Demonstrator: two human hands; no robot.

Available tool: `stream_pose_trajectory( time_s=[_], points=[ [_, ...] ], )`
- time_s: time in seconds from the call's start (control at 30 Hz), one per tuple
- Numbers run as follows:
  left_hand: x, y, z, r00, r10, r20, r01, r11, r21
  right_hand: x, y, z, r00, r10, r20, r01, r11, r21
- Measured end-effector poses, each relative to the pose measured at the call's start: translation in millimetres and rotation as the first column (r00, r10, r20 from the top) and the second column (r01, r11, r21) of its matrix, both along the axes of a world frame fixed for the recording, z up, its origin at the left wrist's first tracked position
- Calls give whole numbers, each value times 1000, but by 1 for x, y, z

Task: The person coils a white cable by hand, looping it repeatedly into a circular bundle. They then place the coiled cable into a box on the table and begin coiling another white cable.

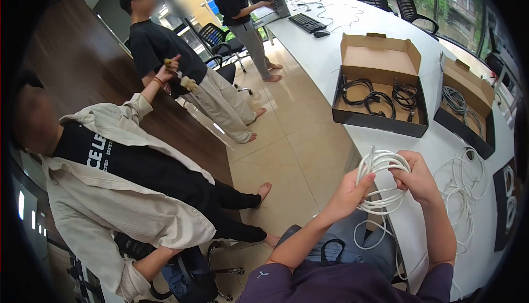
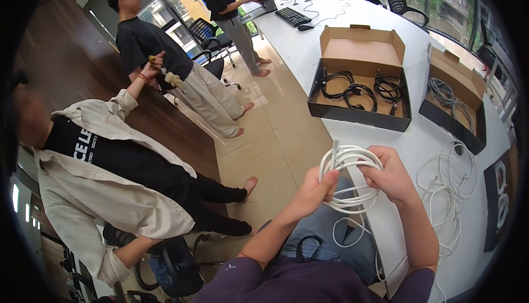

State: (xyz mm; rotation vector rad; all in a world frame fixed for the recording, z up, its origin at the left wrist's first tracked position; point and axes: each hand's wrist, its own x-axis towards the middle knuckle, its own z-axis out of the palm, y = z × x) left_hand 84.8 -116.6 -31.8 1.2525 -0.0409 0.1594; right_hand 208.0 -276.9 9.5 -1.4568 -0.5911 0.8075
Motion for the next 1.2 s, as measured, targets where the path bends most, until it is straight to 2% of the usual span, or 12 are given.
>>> stream_pose_trajectory(
  time_s=[0.13, 0.3, 0.43, 0.6, 0.67, 0.8, 0.87, 0.9, 1.0, 1.07, 1.17, 1.2],
  points=[
    [-15, 11, 3, 986, -159, -48, 144, 963, -228, -11, -15, 23, 979, 123, -161, -132, 990, -46],
    [-39, 2, 7, 966, -255, -53, 229, 927, -296, -11, -32, 31, 944, 320, -76, -329, 929, -168],
    [-29, -5, 3, 975, -172, -137, 128, 951, -282, 2, -26, 13, 971, 236, -28, -238, 968, -76],
    [-2, 15, 37, 994, -32, 109, 98, 734, -672, 7, -24, 28, 975, 118, 187, -173, 934, 314],
    [0, 28, 49, 967, 76, 243, 118, 712, -692, 2, -23, 19, 846, 22, 533, -195, 943, 270],
    [2, 60, 60, 929, 192, 317, 108, 679, -726, -31, -20, -18, 604, 38, 796, 8, 999, -54],
    [-2, 77, 63, 906, 234, 353, 106, 681, -724, -19, -18, -36, 810, 335, 482, -212, 933, -291],
    [-6, 88, 63, 891, 257, 374, 95, 701, -707, -18, -21, -41, 906, 381, 184, -337, 913, -231],
    [-27, 119, 65, 882, 359, 307, -44, 710, -703, 2, -48, -36, 647, 581, -495, -615, 780, 111],
    [-46, 153, 66, 843, 428, 327, -106, 727, -678, -3, -64, -25, 711, 643, -284, -689, 719, -98],
    [-74, 198, 72, 808, 463, 364, -130, 742, -657, -18, -80, -17, 713, 654, -252, -700, 680, -218],
    [-78, 202, 75, 791, 502, 350, -174, 733, -658, -20, -83, -18, 731, 680, -58, -662, 686, -300]
  ],
)
